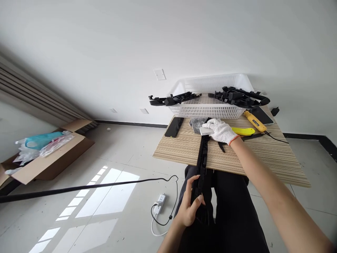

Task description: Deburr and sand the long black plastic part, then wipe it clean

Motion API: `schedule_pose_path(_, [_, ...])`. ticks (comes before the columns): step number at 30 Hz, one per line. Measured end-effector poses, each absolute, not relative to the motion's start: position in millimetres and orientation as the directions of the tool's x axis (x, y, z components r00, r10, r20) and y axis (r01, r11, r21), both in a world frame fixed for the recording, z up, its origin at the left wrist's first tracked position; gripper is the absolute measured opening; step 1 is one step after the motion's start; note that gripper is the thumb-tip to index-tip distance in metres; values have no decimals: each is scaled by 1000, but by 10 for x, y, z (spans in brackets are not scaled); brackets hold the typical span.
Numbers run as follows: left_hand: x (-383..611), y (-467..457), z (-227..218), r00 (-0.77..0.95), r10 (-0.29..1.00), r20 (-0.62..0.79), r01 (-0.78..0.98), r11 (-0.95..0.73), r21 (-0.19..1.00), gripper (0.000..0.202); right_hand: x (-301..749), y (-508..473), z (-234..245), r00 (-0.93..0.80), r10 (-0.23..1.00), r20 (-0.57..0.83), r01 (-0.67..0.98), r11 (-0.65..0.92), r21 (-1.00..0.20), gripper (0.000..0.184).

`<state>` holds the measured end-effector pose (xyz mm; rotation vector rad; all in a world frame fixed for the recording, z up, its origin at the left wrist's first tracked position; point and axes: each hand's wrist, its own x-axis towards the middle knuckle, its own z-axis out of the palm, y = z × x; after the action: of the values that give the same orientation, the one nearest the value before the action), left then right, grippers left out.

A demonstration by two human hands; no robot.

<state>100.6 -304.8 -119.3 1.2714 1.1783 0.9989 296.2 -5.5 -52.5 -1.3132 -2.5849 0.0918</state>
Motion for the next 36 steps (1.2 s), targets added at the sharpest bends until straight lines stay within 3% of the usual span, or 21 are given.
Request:
schedule_pose_path(5, [1028, -3059, -1206, 124, 988, -94, 55, 88, 995, 54, 2965, -30, -487, -566, 823, 48, 805, 564, -183, 70])
schedule_pose_path(8, [1032, -3046, -1189, 96, 990, -104, 66, 98, 993, 39, 2984, 6, -402, -541, 841, -15, 812, 518, -268, 74])
schedule_pose_path(11, [1027, -3018, -1161, 85, 994, -66, 99, 57, 993, 32, 3029, -26, -317, -416, 907, 67, 831, 409, -378, 70])
schedule_pose_path(14, [1026, -2995, -1146, 81, 996, -31, 127, 20, 992, 33, 3033, -114, -273, -313, 935, 165, 858, 354, -373, 78])
schedule_pose_path(17, [1038, -2990, -1148, 78, 997, 12, 144, -23, 989, 35, 2966, -179, -281, -338, 934, 114, 830, 352, -432, 84])
schedule_pose_path(22, [1083, -2994, -1123, 79, 996, 39, 142, -50, 989, 35, 2881, -165, -317, -258, 959, 120, 692, 270, -669, 92])
schedule_pose_path(24, [1104, -2992, -1100, 77, 996, 43, 139, -54, 989, 35, 2908, -142, -322, -272, 955, 117, 599, 263, -756, 83])
schedule_pose_path(27, [1127, -2983, -1078, 68, 996, 58, 133, -66, 989, 37, 2983, -116, -336, -389, 919, 61, 418, 235, -877, 55])
schedule_pose_path(30, [1129, -2972, -1090, 67, 996, 58, 116, -66, 991, 40, 3030, -105, -362, -469, 883, 22, 303, 184, -935, 40])
schedule_pose_path(34, [1107, -2962, -1134, 81, 994, 74, 98, -82, 992, 39, 3027, -99, -386, -424, 905, 40, 409, 231, -883, 34])
schedule_pose_path(36, [1099, -2960, -1147, 78, 993, 85, 89, -92, 992, 38, 3026, -94, -389, -336, 941, 36, 503, 212, -838, 50])
